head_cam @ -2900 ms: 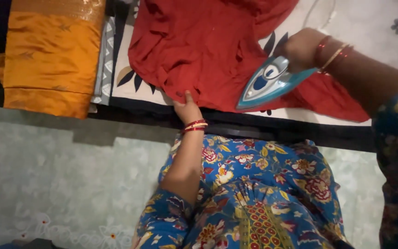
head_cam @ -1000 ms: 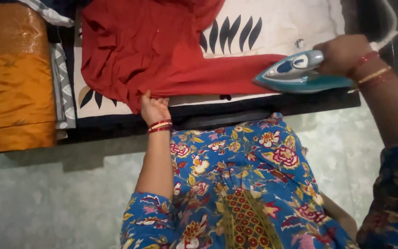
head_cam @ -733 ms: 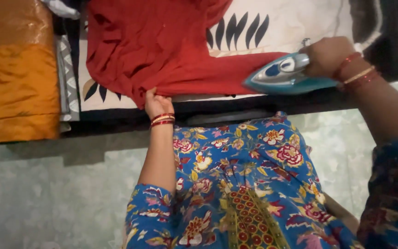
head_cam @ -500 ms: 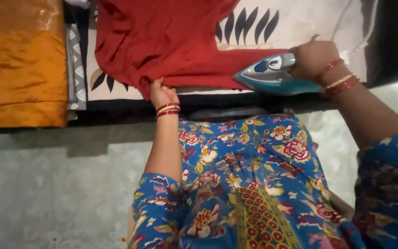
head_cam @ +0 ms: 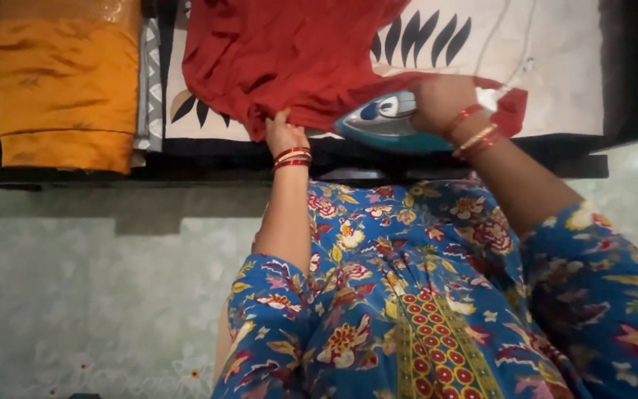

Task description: Ironing a red garment on an ironing board.

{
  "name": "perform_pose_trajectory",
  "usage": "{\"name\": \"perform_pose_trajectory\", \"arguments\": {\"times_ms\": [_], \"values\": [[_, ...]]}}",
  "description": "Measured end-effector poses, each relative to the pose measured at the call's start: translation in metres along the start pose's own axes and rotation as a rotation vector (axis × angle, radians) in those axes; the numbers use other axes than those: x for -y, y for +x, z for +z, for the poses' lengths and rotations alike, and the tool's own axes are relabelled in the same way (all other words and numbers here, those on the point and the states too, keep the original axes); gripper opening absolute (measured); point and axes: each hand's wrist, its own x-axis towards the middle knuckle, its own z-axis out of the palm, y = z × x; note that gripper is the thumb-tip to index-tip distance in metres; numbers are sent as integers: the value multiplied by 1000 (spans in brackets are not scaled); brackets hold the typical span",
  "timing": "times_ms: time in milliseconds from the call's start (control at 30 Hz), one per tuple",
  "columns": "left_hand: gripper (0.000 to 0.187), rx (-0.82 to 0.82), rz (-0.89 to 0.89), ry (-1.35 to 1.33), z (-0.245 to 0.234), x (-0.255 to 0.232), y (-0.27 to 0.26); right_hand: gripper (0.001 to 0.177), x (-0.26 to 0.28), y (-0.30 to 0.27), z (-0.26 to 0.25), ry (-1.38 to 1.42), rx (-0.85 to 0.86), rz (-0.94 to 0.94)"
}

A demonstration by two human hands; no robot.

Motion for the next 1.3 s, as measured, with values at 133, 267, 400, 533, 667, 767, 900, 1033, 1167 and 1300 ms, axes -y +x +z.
{"name": "perform_pose_trajectory", "arguments": {"times_ms": [133, 267, 400, 533, 667, 767, 900, 1033, 1167, 1300], "values": [[39, -59, -40, 44, 4, -6, 2, 26, 26, 13, 4, 6, -9, 20], [18, -5, 67, 183, -27, -8, 28, 20, 27, 9, 7, 58, -51, 36], [15, -86, 82, 258, -67, -10, 59, 22, 8, 6, 11, 99, -49, 31], [19, -13, 116, 182, -61, -19, 43, 25, -23, -14, -6, 38, 74, 101], [33, -57, 83, 176, -44, -27, 22, 34, -82, -39, 4, 18, 215, 240], [40, -58, 99, 185, -54, -21, 35, 35, -123, -53, 10, -39, 179, 250], [43, -71, 171, 242, -55, -16, 39, 36, -135, -54, 2, -106, 141, 227], [50, -62, 303, 282, -11, -34, -5, 30, -110, -36, 13, -113, 104, 170], [45, -401, 800, 909, 54, -43, -58, 27, -67, -19, -3, -18, 51, 103], [43, 308, 816, 1248, 136, -33, -87, 24, -44, 0, -10, 51, 49, 49]]}}
